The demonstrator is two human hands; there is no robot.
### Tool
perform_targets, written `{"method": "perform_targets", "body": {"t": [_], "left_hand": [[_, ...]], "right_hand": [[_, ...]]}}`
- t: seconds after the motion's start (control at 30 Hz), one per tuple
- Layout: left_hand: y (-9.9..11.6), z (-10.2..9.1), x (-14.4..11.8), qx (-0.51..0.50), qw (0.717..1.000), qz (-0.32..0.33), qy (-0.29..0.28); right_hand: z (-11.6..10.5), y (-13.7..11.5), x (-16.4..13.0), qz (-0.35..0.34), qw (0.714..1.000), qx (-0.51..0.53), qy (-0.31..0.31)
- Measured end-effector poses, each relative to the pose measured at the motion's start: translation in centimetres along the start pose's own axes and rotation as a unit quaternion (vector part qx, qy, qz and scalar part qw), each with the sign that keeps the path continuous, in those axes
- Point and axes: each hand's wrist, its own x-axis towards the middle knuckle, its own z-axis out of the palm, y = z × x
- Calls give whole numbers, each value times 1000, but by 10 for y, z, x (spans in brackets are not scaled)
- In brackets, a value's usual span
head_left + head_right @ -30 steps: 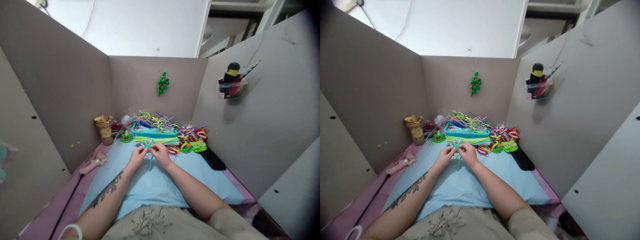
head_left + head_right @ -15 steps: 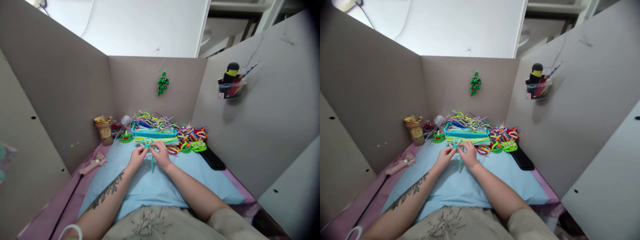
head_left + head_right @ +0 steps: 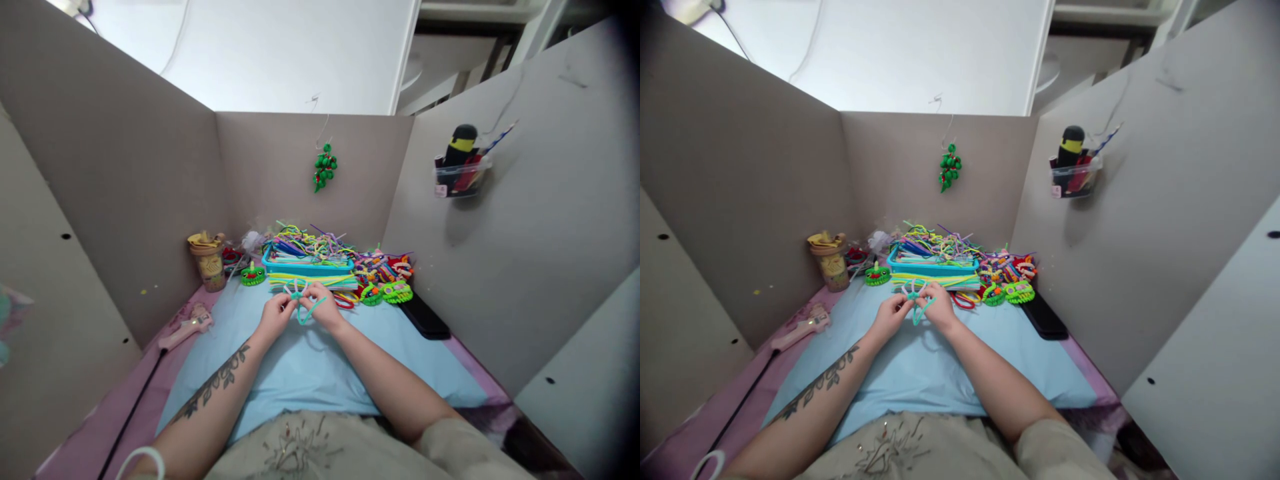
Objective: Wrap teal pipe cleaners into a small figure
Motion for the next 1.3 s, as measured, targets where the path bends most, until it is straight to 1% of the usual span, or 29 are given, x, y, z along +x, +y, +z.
{"method": "perform_targets", "body": {"t": [0.13, 0.3, 0.4, 0.47, 0.57, 0.63, 0.7, 0.8, 0.87, 1.0, 1.03, 1.17, 1.3], "left_hand": [[2, 0, -1, 13, 1000, 8, -3], [3, -2, 2, -24, 999, -44, 6], [1, -5, 4, -40, 996, -75, 32], [-1, -6, 5, -55, 992, -97, 56], [-4, -6, 6, -82, 987, -121, 64], [-7, -6, 6, -96, 985, -133, 60], [-9, -5, 7, -108, 983, -137, 55], [-12, -4, 7, -117, 985, -122, 44], [-12, -4, 7, -97, 988, -110, 38], [-7, -3, 6, -29, 994, -103, 9], [-6, -2, 6, -17, 995, -99, 0], [-6, -3, 6, 16, 995, -89, -29], [-8, -4, 6, 9, 994, -100, -39]], "right_hand": [[-1, 0, 2, 4, 1000, 18, -13], [-2, -3, 1, 7, 1000, 12, 1], [-3, -8, -2, -25, 1000, -5, 18], [-2, -12, -5, -68, 998, -17, 0], [0, -15, -10, -116, 991, -37, -56], [3, -15, -12, -123, 989, -45, -65], [4, -15, -13, -121, 990, -47, -55], [4, -16, -13, -127, 989, -31, -64], [2, -18, -12, -119, 991, -9, -60], [-3, -18, -7, -39, 998, 28, 39], [-4, -16, -5, -24, 998, 34, 51], [-7, -11, 0, -3, 998, 52, 34], [-8, -8, 2, -11, 998, 66, 10]]}}
